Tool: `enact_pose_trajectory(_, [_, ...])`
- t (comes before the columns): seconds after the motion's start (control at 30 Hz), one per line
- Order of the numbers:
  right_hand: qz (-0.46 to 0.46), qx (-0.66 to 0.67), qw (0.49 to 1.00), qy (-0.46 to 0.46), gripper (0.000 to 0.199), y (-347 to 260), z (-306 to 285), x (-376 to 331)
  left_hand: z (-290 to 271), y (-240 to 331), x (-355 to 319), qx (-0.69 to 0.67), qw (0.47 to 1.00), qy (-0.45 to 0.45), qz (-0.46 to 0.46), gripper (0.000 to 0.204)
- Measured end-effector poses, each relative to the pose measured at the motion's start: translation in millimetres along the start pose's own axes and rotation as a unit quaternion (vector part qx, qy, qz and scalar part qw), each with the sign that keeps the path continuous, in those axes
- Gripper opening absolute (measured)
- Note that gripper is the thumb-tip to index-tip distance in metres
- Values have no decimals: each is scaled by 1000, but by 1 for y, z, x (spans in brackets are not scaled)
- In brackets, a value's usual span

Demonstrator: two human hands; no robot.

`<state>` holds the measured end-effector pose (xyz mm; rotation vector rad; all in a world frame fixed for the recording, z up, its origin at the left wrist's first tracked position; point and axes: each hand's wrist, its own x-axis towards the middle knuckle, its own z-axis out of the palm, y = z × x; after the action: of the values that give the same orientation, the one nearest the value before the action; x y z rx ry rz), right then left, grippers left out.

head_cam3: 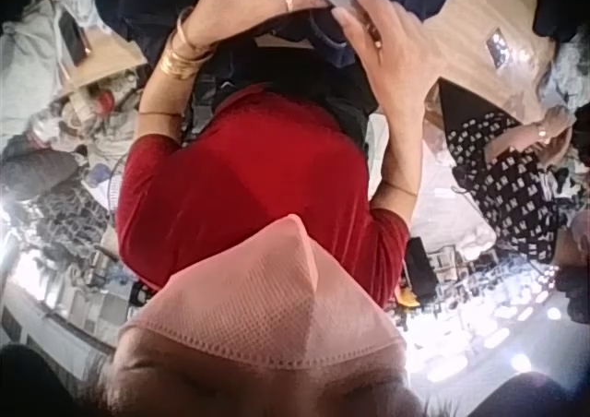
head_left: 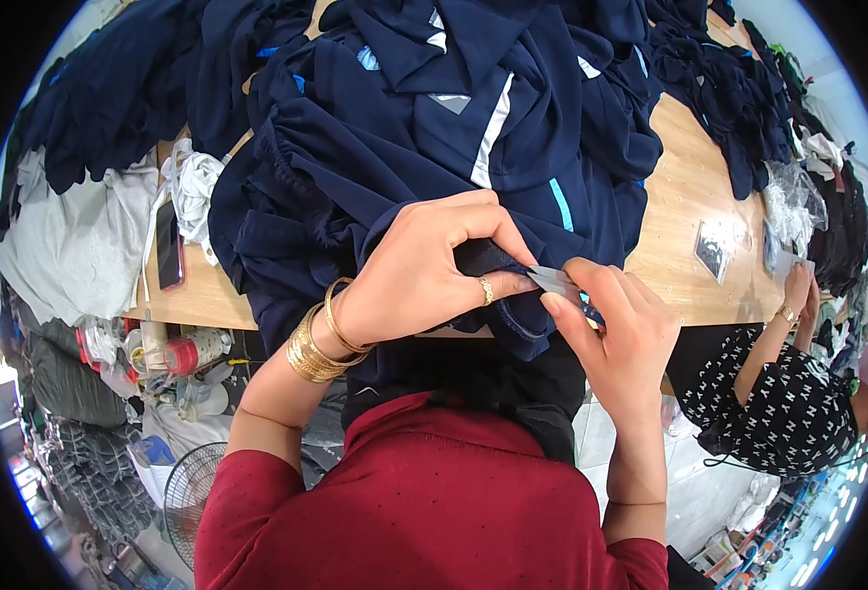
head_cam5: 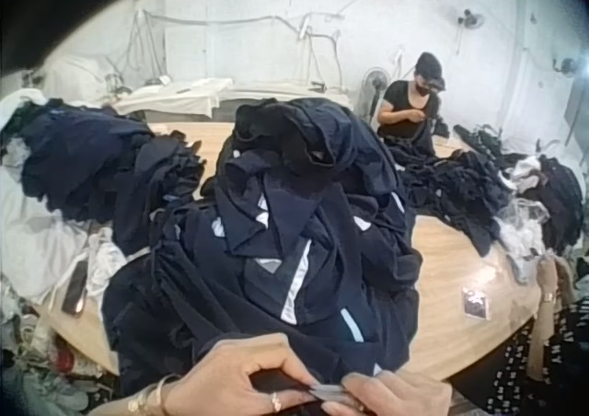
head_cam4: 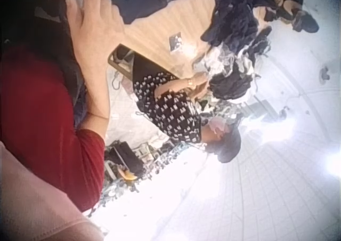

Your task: Trimming excess threads from navy blue athletic shorts using small snips in a factory setting.

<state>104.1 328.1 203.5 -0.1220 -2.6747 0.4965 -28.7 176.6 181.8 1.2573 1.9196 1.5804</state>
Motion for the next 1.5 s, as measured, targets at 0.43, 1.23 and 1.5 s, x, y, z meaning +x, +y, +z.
enact_pose_trajectory(0.43, [-40,-25,999,12,23,3,5,3,0,0,0,6,1000,-6,-5,19])
enact_pose_trajectory(1.23, [173,290,933,-120,18,57,16,-10,-43,1,-3,12,998,62,-6,18])
enact_pose_trajectory(1.5, [225,260,938,-27,21,106,76,-48,-64,-4,-9,60,964,256,-41,13])
